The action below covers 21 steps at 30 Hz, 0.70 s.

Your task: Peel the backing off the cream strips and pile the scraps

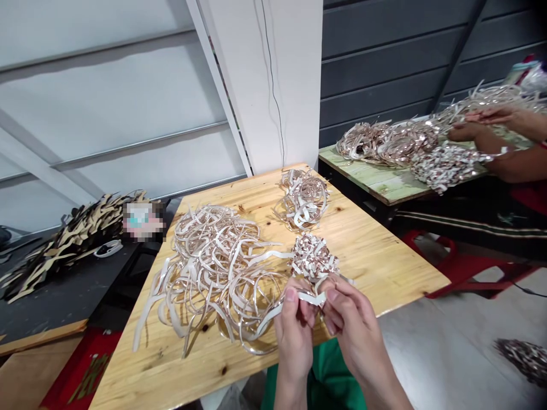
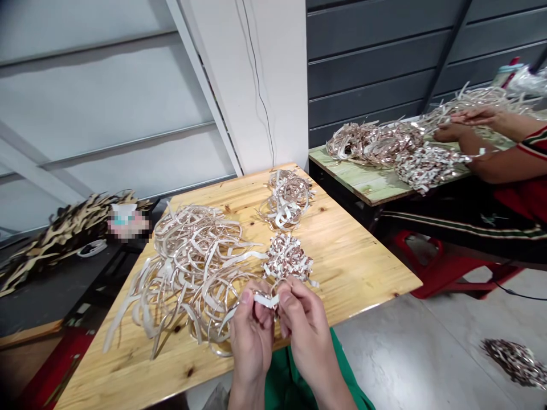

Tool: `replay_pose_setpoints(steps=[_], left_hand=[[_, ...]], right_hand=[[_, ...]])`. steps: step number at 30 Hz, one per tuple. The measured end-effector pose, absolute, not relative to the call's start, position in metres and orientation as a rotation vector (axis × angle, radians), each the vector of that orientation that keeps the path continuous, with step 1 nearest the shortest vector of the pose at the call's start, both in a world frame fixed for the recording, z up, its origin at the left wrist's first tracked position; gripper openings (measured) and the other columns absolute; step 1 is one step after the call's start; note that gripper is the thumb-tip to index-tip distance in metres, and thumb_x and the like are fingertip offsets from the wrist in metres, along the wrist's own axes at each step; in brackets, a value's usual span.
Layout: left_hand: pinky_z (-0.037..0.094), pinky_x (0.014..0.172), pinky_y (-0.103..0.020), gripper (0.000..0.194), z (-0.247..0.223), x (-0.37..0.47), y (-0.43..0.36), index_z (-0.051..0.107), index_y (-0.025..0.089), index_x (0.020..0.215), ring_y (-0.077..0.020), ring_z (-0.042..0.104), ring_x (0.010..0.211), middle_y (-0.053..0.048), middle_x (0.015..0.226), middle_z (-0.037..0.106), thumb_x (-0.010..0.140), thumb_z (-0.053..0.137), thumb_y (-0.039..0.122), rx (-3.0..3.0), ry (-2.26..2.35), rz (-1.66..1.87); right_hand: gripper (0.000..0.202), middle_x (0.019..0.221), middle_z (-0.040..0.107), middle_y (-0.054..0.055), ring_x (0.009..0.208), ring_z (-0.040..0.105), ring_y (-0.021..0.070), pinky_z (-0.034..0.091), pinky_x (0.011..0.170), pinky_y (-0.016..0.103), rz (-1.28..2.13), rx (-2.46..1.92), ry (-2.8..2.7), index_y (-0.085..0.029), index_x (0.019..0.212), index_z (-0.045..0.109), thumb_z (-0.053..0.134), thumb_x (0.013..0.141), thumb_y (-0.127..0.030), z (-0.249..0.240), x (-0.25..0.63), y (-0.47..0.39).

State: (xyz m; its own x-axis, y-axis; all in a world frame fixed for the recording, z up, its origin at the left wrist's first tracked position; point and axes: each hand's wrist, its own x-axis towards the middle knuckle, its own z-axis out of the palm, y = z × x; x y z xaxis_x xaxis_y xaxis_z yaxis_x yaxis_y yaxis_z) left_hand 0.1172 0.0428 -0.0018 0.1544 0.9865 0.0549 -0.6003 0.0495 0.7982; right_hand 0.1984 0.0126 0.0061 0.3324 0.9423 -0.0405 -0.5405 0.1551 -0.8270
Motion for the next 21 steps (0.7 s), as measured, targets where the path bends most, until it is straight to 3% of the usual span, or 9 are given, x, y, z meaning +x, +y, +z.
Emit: replay_pose_setpoints(steps=[5,12,17,21], left_hand=[[0.035,0.052,-0.021,0.056,0.009,0.121,0.046,0.048,0.02,0.063,-0.0111,0.024,0.055,0.006,0.064,0.039,0.095,0.077,0.056,0.593,0.48,1.286],[0.041,0.055,-0.023,0.046,0.013,0.117,0.051,0.055,0.02,0.065,-0.0127,0.032,0.055,0.005,0.063,0.043,0.101,0.071,0.045,0.564,0.382,1.402],[0.047,0.063,-0.027,0.044,0.011,0.103,0.057,0.062,0.021,0.068,-0.0166,0.047,0.062,0.002,0.065,0.052,0.101,0.068,0.049,0.838,0.428,1.523],[0.05,0.071,-0.029,0.038,0.005,0.097,0.054,0.071,0.023,0.08,-0.0193,0.055,0.074,-0.001,0.077,0.062,0.105,0.062,0.051,1.002,0.477,1.535]], right_hand=[[0.036,0.058,0.038,-0.008,0.05,0.03,0.0097,0.033,0.046,0.018,1.183,-0.759,-0.323,-0.02,0.065,0.058,0.076,0.092,-0.037,0.017,0.198,0.016],[0.038,0.058,0.037,-0.007,0.051,0.032,0.0117,0.038,0.048,0.021,1.212,-0.678,-0.208,-0.023,0.065,0.055,0.079,0.086,-0.043,0.018,0.197,0.021],[0.045,0.068,0.045,-0.005,0.058,0.039,0.0138,0.037,0.054,0.025,1.155,-0.861,-0.647,-0.022,0.081,0.061,0.061,0.1,-0.063,0.01,0.199,0.018],[0.035,0.074,0.049,-0.004,0.068,0.047,0.0149,0.036,0.062,0.027,0.976,-1.135,-1.136,-0.023,0.084,0.052,0.058,0.109,-0.046,0.005,0.202,0.015]])
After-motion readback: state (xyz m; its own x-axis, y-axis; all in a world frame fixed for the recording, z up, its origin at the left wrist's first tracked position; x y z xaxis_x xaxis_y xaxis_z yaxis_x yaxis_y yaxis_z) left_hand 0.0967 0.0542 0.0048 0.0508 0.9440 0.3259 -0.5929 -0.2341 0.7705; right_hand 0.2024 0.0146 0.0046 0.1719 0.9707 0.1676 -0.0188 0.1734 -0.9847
